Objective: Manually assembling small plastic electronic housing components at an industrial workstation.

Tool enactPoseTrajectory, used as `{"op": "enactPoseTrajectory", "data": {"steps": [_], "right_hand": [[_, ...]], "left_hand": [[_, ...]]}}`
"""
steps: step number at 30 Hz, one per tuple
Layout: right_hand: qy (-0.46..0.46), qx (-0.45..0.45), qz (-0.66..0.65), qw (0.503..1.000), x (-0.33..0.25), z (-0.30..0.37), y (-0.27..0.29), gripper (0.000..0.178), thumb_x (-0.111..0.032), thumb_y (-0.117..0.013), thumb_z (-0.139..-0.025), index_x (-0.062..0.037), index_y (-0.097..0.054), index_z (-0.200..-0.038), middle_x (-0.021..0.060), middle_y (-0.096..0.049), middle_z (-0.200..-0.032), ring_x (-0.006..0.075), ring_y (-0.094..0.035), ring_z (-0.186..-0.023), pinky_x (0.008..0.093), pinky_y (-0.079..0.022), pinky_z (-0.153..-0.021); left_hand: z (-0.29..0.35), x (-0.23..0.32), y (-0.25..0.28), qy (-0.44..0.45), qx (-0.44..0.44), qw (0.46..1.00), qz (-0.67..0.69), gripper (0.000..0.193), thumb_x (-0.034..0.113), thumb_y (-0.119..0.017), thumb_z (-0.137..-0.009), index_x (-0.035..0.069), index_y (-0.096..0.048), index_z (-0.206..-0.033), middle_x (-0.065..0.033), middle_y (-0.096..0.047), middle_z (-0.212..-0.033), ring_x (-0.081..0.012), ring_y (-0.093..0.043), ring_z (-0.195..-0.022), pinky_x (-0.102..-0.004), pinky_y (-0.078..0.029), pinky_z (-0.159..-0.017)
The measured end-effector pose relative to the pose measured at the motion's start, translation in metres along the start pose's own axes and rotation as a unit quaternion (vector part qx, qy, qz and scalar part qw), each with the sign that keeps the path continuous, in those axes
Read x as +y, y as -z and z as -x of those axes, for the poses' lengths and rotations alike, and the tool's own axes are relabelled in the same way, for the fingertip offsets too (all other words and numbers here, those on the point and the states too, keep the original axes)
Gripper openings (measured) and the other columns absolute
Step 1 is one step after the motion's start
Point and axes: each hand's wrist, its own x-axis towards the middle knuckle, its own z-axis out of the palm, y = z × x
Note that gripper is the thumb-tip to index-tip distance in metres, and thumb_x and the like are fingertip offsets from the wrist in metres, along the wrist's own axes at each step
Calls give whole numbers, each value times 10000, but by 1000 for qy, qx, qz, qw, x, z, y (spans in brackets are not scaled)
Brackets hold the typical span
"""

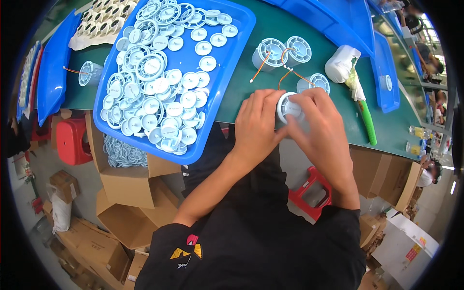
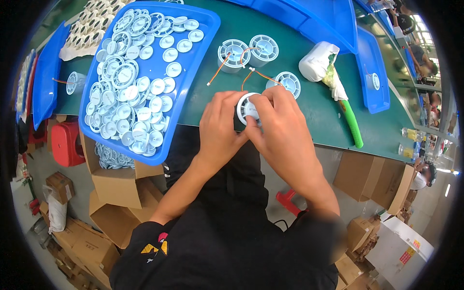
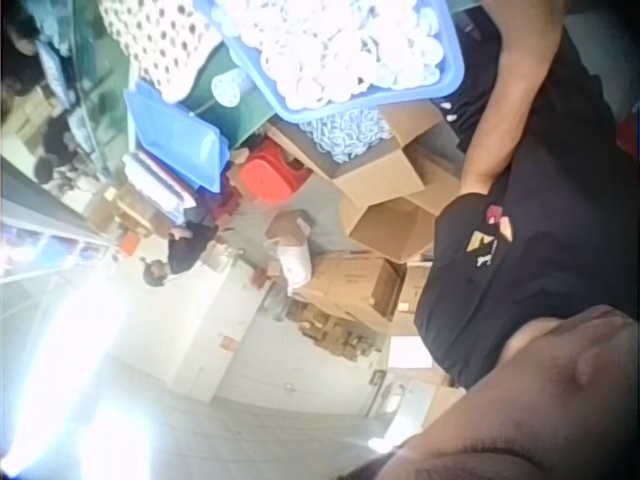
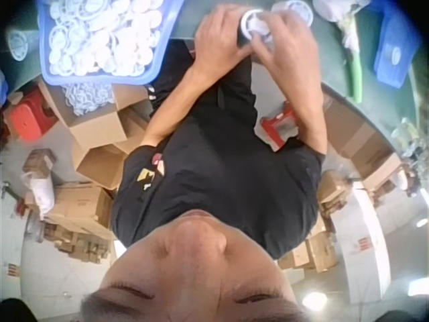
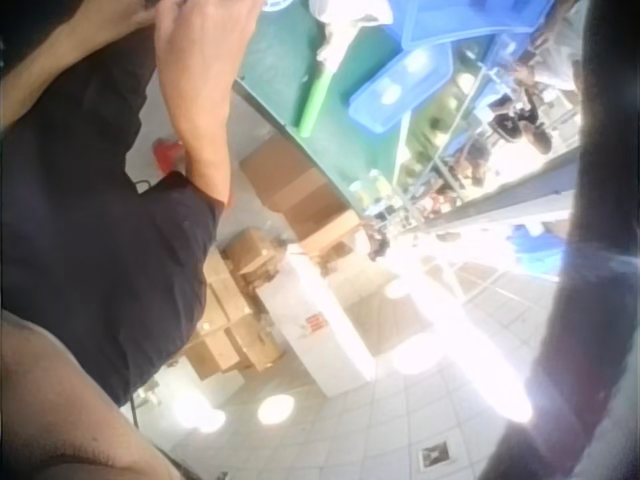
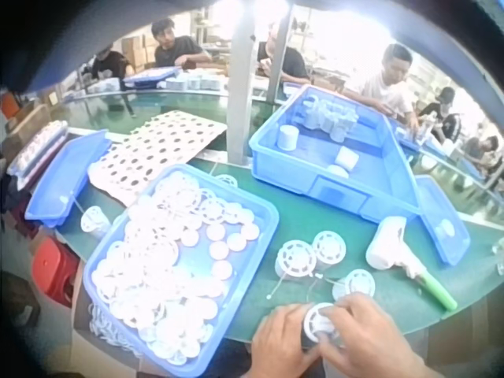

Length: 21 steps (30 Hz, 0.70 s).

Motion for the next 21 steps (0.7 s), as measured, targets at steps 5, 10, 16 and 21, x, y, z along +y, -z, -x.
{"op": "enactPoseTrajectory", "data": {"steps": [5, 10, 16, 21], "right_hand": [[11, 8, 10, 1000, 1, -1, -2, 293, -1, -757, -865, 7, -644, -1135, 157, -575, -1072, 359, -625, -971, 461, -533, -824], [-21, 4, -38, 999, 5, 3, -2, 294, 3, -763, -864, 8, -661, -1140, 150, -589, -1083, 337, -640, -977, 429, -544, -814], [-62, 178, 53, 981, 77, 3, 30, 359, -40, -725, -931, -22, -684, -1287, 182, -646, -1292, 337, -650, -1142, 413, -538, -945], [-157, 148, 167, 962, 204, 30, 18, 459, -165, -723, -976, -67, -620, -1413, 210, -641, -1355, 411, -612, -1235, 470, -508, -1014]], "left_hand": [[-1, 4, 5, -17, -2, 999, 29, 784, 134, -915, -706, 47, -570, -1405, -150, -624, -1251, -362, -653, -1087, -444, -530, -888], [1, 6, 3, -16, -15, 999, 32, 761, 166, -895, -770, 60, -552, -1441, -165, -618, -1272, -393, -651, -1109, -455, -559, -891], [0, 15, 10, 17, -18, 999, 24, 690, 230, -929, -807, 59, -597, -1388, -172, -664, -1241, -367, -705, -1042, -422, -596, -827], [-3, 14, 10, 10, -24, 999, 29, 704, 233, -944, -792, 42, -600, -1376, -177, -674, -1239, -356, -714, -1033, -418, -595, -840]]}}
